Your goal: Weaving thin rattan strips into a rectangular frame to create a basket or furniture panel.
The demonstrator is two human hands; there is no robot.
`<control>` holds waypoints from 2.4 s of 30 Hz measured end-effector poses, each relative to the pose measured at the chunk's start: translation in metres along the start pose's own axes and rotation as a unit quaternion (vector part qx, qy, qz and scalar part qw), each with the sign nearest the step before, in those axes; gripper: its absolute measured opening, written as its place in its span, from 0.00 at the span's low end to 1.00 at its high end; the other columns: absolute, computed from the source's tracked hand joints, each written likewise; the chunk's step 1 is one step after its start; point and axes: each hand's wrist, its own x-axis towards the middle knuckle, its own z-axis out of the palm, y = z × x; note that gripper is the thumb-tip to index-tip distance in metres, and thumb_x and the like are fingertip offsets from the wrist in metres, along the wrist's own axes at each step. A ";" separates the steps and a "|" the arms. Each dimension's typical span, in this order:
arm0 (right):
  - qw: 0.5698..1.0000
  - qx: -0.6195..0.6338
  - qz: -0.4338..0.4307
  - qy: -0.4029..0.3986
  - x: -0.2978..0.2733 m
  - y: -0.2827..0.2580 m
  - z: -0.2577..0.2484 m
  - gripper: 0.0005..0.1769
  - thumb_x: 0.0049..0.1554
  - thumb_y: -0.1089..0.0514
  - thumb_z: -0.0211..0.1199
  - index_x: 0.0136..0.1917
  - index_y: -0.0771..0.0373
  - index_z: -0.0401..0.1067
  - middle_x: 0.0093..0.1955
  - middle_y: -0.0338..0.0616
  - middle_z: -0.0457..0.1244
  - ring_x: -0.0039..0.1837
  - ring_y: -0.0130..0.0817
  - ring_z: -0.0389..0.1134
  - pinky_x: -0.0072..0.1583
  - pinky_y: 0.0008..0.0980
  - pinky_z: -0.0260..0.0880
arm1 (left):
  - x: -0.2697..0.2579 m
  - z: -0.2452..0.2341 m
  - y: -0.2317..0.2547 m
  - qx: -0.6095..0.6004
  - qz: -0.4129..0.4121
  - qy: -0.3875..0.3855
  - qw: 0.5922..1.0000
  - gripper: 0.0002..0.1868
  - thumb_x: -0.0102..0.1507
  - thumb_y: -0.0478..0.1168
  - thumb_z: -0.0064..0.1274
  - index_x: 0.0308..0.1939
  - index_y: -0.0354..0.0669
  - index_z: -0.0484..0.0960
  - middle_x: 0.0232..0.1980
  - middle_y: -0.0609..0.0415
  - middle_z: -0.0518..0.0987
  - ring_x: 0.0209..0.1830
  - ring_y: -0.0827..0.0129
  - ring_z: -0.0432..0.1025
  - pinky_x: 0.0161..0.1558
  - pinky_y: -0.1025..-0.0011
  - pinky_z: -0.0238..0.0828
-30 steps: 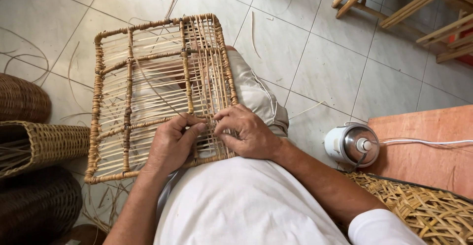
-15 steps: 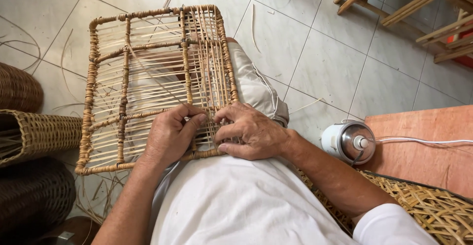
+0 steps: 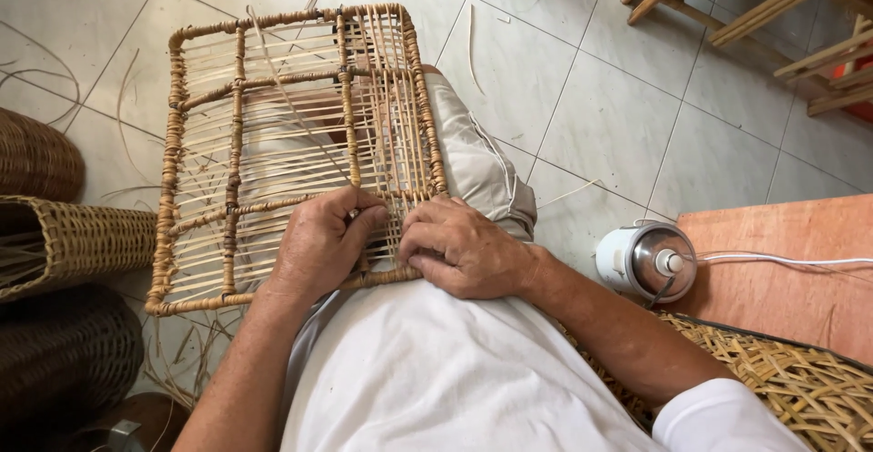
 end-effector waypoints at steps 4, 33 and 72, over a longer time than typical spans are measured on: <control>0.997 -0.068 -0.043 0.001 0.005 0.001 -0.003 0.02 0.58 0.55 0.64 0.46 0.49 0.75 0.52 0.41 0.66 0.53 0.45 0.68 0.55 0.45 0.65 | 0.000 0.000 0.001 -0.016 -0.020 -0.007 1.000 0.05 0.64 0.43 0.62 0.42 0.54 0.89 0.34 0.52 0.86 0.30 0.57 0.78 0.35 0.59 0.74; 0.983 -0.148 -0.110 -0.012 -0.007 0.026 -0.018 0.27 0.49 0.54 0.67 0.63 0.43 0.78 0.66 0.47 0.66 0.66 0.52 0.67 0.64 0.51 0.66 | 0.016 0.019 0.003 -0.037 -0.078 0.014 0.996 0.06 0.65 0.47 0.61 0.40 0.56 0.89 0.32 0.57 0.85 0.32 0.61 0.79 0.39 0.61 0.75; 0.976 -0.075 0.202 0.019 0.067 0.076 0.001 0.09 0.54 0.42 0.64 0.35 0.41 0.77 0.36 0.34 0.68 0.44 0.38 0.75 0.48 0.38 0.74 | -0.002 0.020 0.002 0.024 0.065 0.025 0.997 0.04 0.62 0.41 0.64 0.36 0.47 0.87 0.39 0.51 0.87 0.43 0.49 0.81 0.40 0.59 0.79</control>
